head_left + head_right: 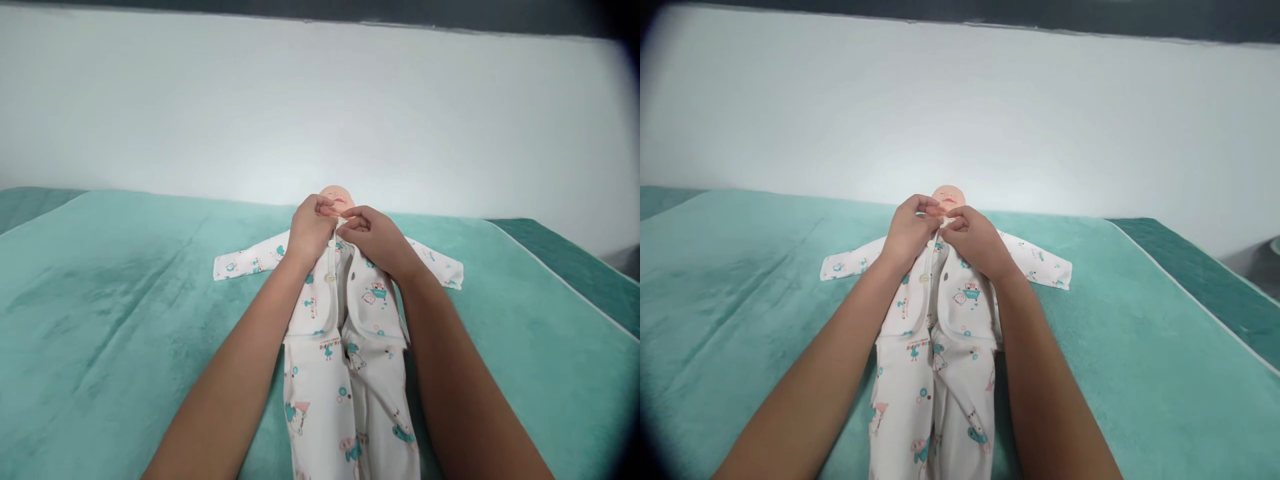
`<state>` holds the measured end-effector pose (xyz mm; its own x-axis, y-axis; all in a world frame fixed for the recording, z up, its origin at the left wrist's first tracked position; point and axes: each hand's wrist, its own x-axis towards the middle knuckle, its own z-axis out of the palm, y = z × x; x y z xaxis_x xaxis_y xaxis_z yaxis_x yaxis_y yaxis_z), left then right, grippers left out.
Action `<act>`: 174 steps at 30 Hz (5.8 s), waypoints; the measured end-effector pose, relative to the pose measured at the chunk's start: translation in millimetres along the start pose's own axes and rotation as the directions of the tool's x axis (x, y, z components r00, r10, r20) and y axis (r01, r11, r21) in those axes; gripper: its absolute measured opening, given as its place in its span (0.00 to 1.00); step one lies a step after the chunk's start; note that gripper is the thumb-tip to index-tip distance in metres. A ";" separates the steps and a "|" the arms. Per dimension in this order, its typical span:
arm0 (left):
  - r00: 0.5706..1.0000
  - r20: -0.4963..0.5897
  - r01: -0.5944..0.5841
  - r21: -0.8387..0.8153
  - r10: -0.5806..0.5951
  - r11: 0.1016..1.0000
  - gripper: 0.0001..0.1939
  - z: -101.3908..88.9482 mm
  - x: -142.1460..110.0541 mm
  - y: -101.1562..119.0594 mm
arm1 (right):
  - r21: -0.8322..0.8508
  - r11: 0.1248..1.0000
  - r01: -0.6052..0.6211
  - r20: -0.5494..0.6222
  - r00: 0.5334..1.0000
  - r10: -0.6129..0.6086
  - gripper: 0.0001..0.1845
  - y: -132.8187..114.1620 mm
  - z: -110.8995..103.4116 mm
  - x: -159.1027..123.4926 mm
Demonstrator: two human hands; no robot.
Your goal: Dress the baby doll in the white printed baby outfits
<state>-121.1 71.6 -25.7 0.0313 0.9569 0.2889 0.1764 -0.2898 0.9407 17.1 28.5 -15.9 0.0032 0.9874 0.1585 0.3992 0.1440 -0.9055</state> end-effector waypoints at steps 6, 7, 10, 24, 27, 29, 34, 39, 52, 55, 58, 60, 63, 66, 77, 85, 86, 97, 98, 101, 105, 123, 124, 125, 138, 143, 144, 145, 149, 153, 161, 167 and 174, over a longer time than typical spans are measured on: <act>0.989 0.013 -0.144 0.245 0.146 0.959 0.10 -4.1 -4.7 -4.3 | -0.018 0.997 0.078 -0.173 0.982 -0.080 0.09 -1.5 8.0 -21.4; 0.988 0.024 -0.155 0.250 0.154 0.956 0.09 -5.6 -7.3 -4.6 | -0.084 0.991 0.101 -0.197 0.974 -0.115 0.09 -2.9 10.6 -27.2; 0.977 0.033 -0.211 0.294 0.211 0.932 0.11 -8.9 -19.3 -4.1 | -0.283 0.947 0.152 -0.243 0.944 -0.224 0.10 -6.2 17.9 -47.2; 0.974 0.104 -0.224 0.278 0.202 0.934 0.07 -29.4 -68.7 2.0 | 0.086 0.994 -0.073 -0.126 0.988 0.083 0.13 2.7 -2.5 -60.8; 0.984 0.100 -0.168 0.266 0.146 0.949 0.06 -28.0 -66.1 5.1 | 0.078 0.993 -0.086 -0.026 0.996 0.089 0.14 2.3 -9.3 -54.6; 0.987 0.103 -0.143 0.219 0.123 0.965 0.07 -27.1 -66.8 9.2 | 0.058 0.994 -0.094 0.027 0.995 0.092 0.14 1.2 -12.1 -51.4; 0.993 0.107 -0.042 0.006 0.041 0.999 0.09 -27.2 -70.7 19.6 | 0.311 0.948 -0.064 -0.028 0.997 0.076 0.12 -3.5 -4.9 -51.1; 0.989 0.145 0.014 -0.075 -0.003 0.997 0.10 -27.1 -69.7 20.5 | 0.314 0.946 -0.076 -0.051 0.994 0.097 0.13 -8.6 6.8 -56.9; 0.976 0.216 -0.009 -0.048 0.019 0.999 0.07 -29.6 -69.0 20.5 | 0.333 0.940 -0.074 -0.021 0.996 0.086 0.19 -1.1 2.2 -61.5; 0.970 0.237 -0.038 -0.022 0.043 0.999 0.07 -31.1 -68.4 19.4 | 0.299 0.951 -0.079 -0.027 0.995 0.091 0.19 -3.6 3.3 -62.3; 0.973 0.228 -0.051 0.024 0.044 0.998 0.07 -31.4 -69.1 20.2 | 0.240 0.969 -0.064 -0.025 0.997 0.072 0.15 -6.3 4.9 -63.3; 0.977 0.213 -0.044 0.053 0.032 0.998 0.07 -30.8 -70.0 21.6 | 0.171 0.985 -0.018 -0.042 0.999 0.025 0.11 -7.7 6.6 -64.3; 0.977 0.215 0.004 0.035 -0.012 0.999 0.10 -29.5 -71.1 23.2 | 0.007 0.999 0.051 -0.071 0.996 -0.051 0.08 -9.8 10.5 -65.7; 0.971 0.235 0.053 -0.021 -0.047 0.998 0.13 -28.9 -71.2 23.1 | -0.155 0.982 0.106 -0.085 0.989 -0.120 0.10 -11.3 14.7 -66.0; 0.938 0.322 0.157 -0.060 -0.129 0.986 0.11 -43.0 -68.2 32.9 | -0.315 0.946 0.078 0.017 0.997 -0.077 0.23 -18.5 11.7 -90.9; 0.772 0.588 0.046 0.326 -0.240 0.944 0.11 -68.9 -77.9 55.7 | -0.551 0.831 0.076 0.104 0.994 -0.022 0.12 -27.3 -4.5 -108.1; 0.757 0.606 0.020 0.356 -0.247 0.934 0.11 -70.3 -79.6 56.9 | -0.536 0.840 0.085 0.119 0.993 -0.025 0.14 -27.4 -6.8 -107.2; 0.815 0.551 -0.103 0.445 -0.182 0.890 0.13 -63.4 -86.0 53.6 | 0.086 0.989 -0.120 0.246 0.965 0.096 0.15 -17.6 -12.5 -98.5; 0.818 0.547 -0.101 0.444 -0.180 0.890 0.14 -63.8 -85.5 52.1 | 0.119 0.985 -0.126 0.246 0.965 0.093 0.16 -16.2 -11.6 -97.9; 0.799 0.574 -0.020 0.323 -0.179 0.946 0.13 -65.2 -83.5 46.8 | 0.200 0.970 -0.135 0.234 0.968 0.087 0.19 -12.7 -8.7 -96.2; 0.742 0.656 0.161 0.024 -0.137 0.987 0.11 -65.0 -82.2 42.5 | 0.277 0.956 -0.100 0.165 0.985 0.055 0.18 -11.4 -2.4 -95.7; 0.686 0.716 0.238 -0.054 -0.129 0.970 0.11 -65.1 -79.0 37.9 | 0.330 0.941 -0.068 0.098 0.995 0.038 0.19 -9.1 6.6 -97.2; 0.690 0.711 0.238 -0.047 -0.135 0.970 0.11 -65.0 -79.1 38.4 | 0.331 0.941 -0.071 0.105 0.994 0.038 0.20 -8.9 6.2 -97.2; 0.692 0.707 0.239 -0.037 -0.144 0.970 0.11 -64.8 -79.2 39.1 | 0.336 0.939 -0.077 0.118 0.992 0.039 0.20 -8.7 5.6 -97.0; 0.686 0.711 0.209 0.009 -0.153 0.978 0.10 -66.6 -77.2 35.4 | 0.349 0.920 -0.178 0.280 0.957 0.079 0.14 -10.8 -7.4 -93.0; 0.682 0.708 0.215 0.046 -0.184 0.976 0.09 -65.7 -77.9 37.7 | 0.331 0.928 -0.169 0.296 0.953 0.068 0.12 -10.8 -7.8 -93.4; 0.679 0.709 0.215 0.061 -0.194 0.975 0.10 -65.7 -78.2 38.6 | 0.331 0.928 -0.170 0.298 0.952 0.069 0.12 -10.7 -7.6 -93.4; 0.675 0.710 0.211 0.076 -0.202 0.975 0.11 -65.7 -78.4 39.4 | 0.329 0.929 -0.170 0.298 0.952 0.069 0.13 -10.6 -7.4 -93.3; 0.674 0.710 0.200 0.093 -0.206 0.975 0.13 -65.5 -78.7 40.5 | 0.341 0.927 -0.155 0.299 0.953 0.049 0.15 -9.6 -6.7 -92.6; 0.674 0.711 0.229 0.056 -0.200 0.972 0.12 -65.1 -78.0 38.7 | 0.369 0.917 -0.151 0.288 0.957 0.042 0.15 -9.3 -6.5 -92.4; 0.670 0.721 0.241 0.010 -0.174 0.970 0.09 -65.4 -76.0 33.3 | 0.374 0.917 -0.140 0.274 0.961 0.035 0.14 -10.4 -6.7 -93.8; 0.678 0.713 0.226 0.030 -0.179 0.974 0.09 -64.8 -76.1 32.8 | 0.373 0.921 -0.114 0.264 0.964 0.013 0.11 -12.1 -5.9 -94.2; 0.667 0.712 0.196 0.114 -0.218 0.974 0.12 -65.2 -78.7 40.3 | 0.315 0.942 -0.116 0.277 0.960 0.026 0.11 -8.3 -3.9 -93.3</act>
<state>-180.6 -16.9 1.1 0.6831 0.7171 -0.1387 0.2902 -0.0923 0.9525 17.0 -65.1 -21.6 -0.2409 0.9704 0.0196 0.0868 0.0417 -0.9954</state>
